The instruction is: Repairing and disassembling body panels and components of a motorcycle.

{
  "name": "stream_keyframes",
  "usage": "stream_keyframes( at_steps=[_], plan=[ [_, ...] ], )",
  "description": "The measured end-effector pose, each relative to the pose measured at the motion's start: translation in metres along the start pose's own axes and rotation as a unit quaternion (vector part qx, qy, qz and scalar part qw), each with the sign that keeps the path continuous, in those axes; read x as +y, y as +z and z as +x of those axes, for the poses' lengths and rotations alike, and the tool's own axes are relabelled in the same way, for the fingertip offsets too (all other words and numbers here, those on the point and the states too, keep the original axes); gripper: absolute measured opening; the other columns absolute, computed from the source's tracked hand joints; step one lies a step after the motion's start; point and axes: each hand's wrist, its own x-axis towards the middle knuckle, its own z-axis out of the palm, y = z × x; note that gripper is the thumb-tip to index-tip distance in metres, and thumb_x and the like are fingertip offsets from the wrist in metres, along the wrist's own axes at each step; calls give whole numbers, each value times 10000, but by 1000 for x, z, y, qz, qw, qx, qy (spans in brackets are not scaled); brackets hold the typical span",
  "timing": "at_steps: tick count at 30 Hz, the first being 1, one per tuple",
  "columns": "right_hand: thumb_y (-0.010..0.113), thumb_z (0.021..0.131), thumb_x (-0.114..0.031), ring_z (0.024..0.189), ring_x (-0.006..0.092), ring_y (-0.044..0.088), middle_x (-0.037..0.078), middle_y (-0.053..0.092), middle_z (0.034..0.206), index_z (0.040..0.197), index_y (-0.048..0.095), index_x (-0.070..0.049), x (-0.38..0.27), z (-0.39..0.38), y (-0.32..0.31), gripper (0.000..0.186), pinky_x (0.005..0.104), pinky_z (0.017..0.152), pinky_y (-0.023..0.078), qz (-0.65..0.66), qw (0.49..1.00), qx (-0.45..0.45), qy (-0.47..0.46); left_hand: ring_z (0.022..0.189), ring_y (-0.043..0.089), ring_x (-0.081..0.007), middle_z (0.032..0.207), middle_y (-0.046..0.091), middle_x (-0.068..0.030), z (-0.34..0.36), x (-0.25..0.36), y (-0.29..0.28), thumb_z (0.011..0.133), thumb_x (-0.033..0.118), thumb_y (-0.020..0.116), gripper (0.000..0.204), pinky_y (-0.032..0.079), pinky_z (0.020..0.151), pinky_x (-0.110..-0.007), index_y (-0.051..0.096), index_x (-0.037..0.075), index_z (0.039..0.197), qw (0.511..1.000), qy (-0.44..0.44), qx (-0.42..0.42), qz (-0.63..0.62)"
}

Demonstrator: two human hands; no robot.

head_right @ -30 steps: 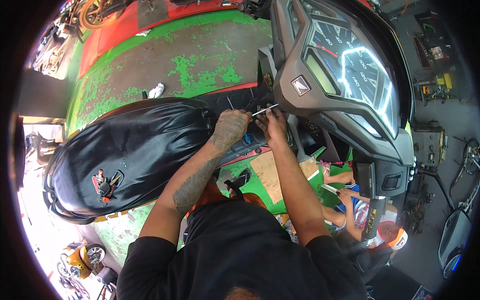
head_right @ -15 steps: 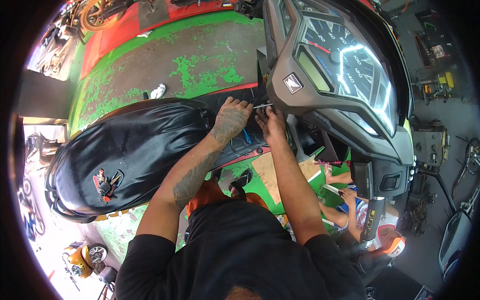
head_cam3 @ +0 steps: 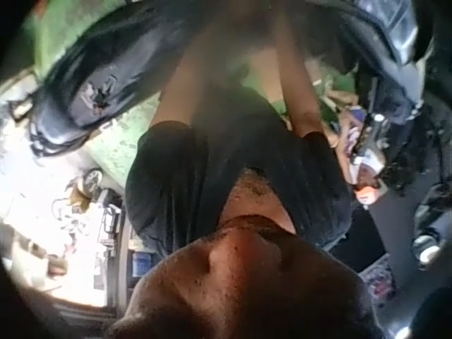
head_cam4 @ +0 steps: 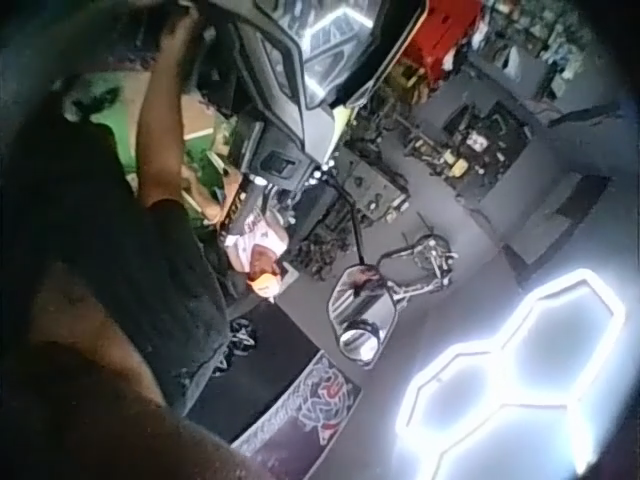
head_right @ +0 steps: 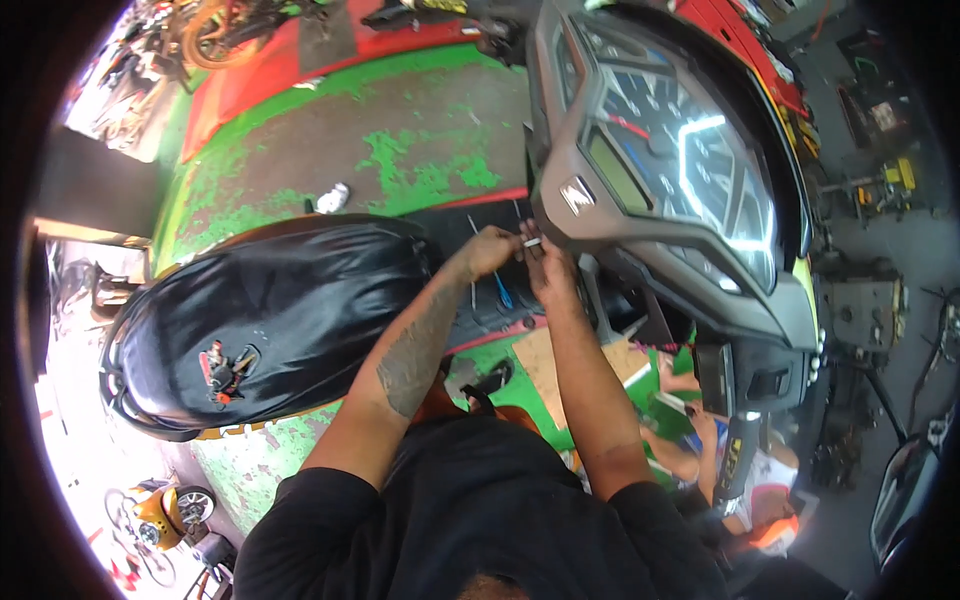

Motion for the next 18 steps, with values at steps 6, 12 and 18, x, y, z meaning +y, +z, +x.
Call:
stream_keyframes(
  at_steps=[6,12,18],
  plan=[
    [528,962,-129,1265,282,493,136,550,1302,1315,443,-9,-1,8,-23,382,436,1113,372,38,997,-57,-48,784,605,-318,823,610,-152,-43,-15,23,842,167,596,152,491,696,-408,624,19,860,846,267,236,397],
    [484,974,-116,1205,274,540,115,587,1255,1263,464,-47,4,10,-25,298,454,1091,400,56,998,16,-3,738,617,-431,741,598,-242,-66,-14,31,888,100,557,113,484,618,-501,587,-9,881,920,216,274,181],
    [483,967,-128,1202,262,547,89,595,1256,1253,494,-79,8,18,-19,291,463,1070,414,76,997,6,-18,798,619,-438,805,615,-246,-63,-9,24,934,159,543,158,488,624,-505,571,3,921,916,224,278,181]
  ],
)
